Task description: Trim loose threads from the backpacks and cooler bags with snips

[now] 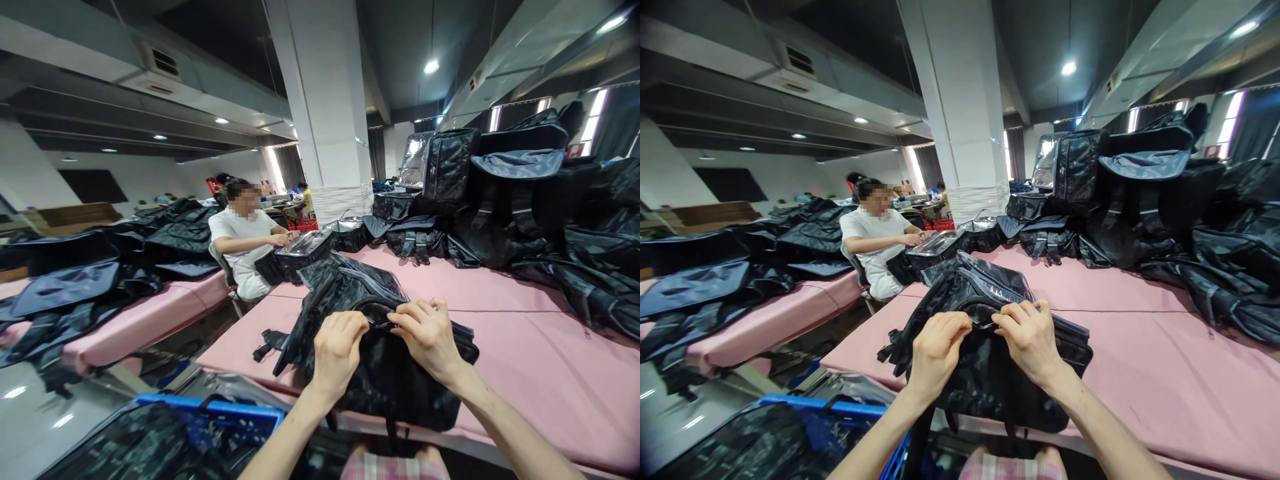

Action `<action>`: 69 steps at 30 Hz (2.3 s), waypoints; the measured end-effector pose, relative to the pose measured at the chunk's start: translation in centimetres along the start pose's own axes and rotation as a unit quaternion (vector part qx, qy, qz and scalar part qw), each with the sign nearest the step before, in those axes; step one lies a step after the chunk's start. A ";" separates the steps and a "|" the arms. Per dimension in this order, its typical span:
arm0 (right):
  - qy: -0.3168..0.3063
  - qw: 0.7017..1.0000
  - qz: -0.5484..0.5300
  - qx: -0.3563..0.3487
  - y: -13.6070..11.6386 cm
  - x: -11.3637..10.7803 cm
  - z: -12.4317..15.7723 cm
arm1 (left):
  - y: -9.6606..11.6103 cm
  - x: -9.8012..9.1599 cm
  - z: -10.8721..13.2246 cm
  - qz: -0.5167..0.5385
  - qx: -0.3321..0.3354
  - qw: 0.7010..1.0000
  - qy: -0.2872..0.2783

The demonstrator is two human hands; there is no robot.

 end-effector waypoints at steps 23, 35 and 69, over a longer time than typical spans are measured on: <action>-0.028 0.968 -0.153 0.198 3.4 0.3 1.7 | -4.1 -1.2 0.5 0.258 -0.155 0.954 0.011; -0.008 0.939 -0.063 0.337 4.8 0.2 11.6 | -2.7 2.7 -3.0 0.012 -0.102 0.987 -0.123; -0.037 0.923 -0.260 0.282 -1.5 4.0 3.0 | -3.3 3.3 -2.1 0.072 -0.167 0.978 -0.106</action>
Point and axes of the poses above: each hand's wrist, its own z-axis away from the middle knuckle, its own x-axis out of the palm, y = z × x, the point moved 9 cm from there along -z, towards the middle knuckle, and after that the axes turned 4 degrees about y, right-handed, at the moved point
